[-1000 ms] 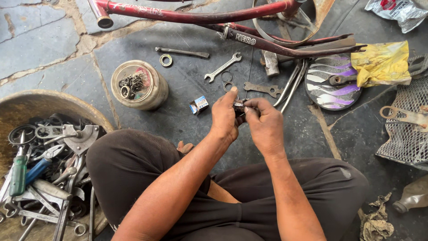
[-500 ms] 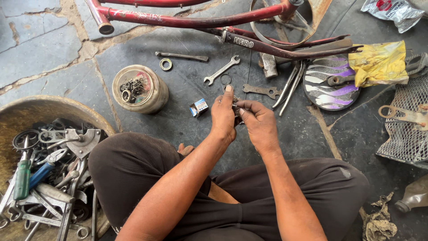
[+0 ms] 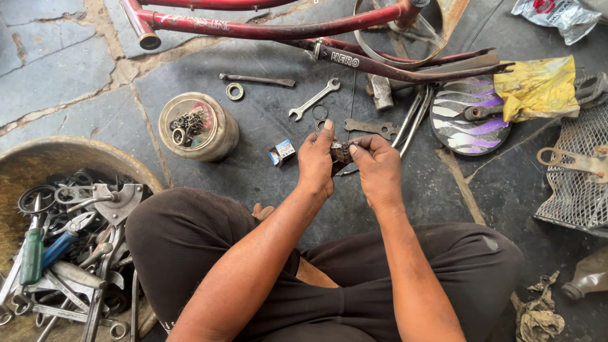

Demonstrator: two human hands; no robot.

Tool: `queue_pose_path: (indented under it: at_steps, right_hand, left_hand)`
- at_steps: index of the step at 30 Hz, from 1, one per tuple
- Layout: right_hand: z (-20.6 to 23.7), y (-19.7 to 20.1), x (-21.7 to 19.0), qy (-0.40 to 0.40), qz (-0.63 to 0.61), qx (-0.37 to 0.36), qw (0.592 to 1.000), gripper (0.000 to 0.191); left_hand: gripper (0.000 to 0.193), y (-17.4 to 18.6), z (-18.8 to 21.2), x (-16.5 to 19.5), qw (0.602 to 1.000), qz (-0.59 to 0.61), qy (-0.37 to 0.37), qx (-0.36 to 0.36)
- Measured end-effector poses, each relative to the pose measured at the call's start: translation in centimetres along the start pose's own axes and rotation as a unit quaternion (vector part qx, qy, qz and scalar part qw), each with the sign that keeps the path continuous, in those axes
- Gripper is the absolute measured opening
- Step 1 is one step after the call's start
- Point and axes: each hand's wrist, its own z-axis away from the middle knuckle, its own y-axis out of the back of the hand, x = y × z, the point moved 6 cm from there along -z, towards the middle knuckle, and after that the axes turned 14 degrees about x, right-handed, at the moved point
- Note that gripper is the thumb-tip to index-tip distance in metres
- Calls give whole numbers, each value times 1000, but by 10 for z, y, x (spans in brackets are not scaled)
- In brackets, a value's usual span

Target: The person sits on the floor and assembles a bicycle ball bearing. They open a small packet, pour ball bearings into their hand, and carefully place them into a bearing cage. They then place the cage into a bearing ring and continue adding bearings.

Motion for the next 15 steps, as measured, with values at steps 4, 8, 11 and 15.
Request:
queue_pose_path:
  at_steps: [4, 8, 11, 15]
  right_hand:
    - [5, 1, -10, 18, -7, 12, 1000, 5]
    - [6, 2, -13, 9, 1, 16, 1000, 7]
    - [5, 0, -12, -2, -28, 1, 1000, 10]
    - [5, 0, -12, 18, -103, -24, 994, 16]
  left_hand:
    - [37, -3, 3, -1, 998, 24, 61, -6]
    - [35, -4, 6, 0, 998, 7, 61, -8]
    - [36, -4, 6, -2, 998, 5, 70, -4]
    - [37, -2, 0, -1, 998, 23, 60, 12]
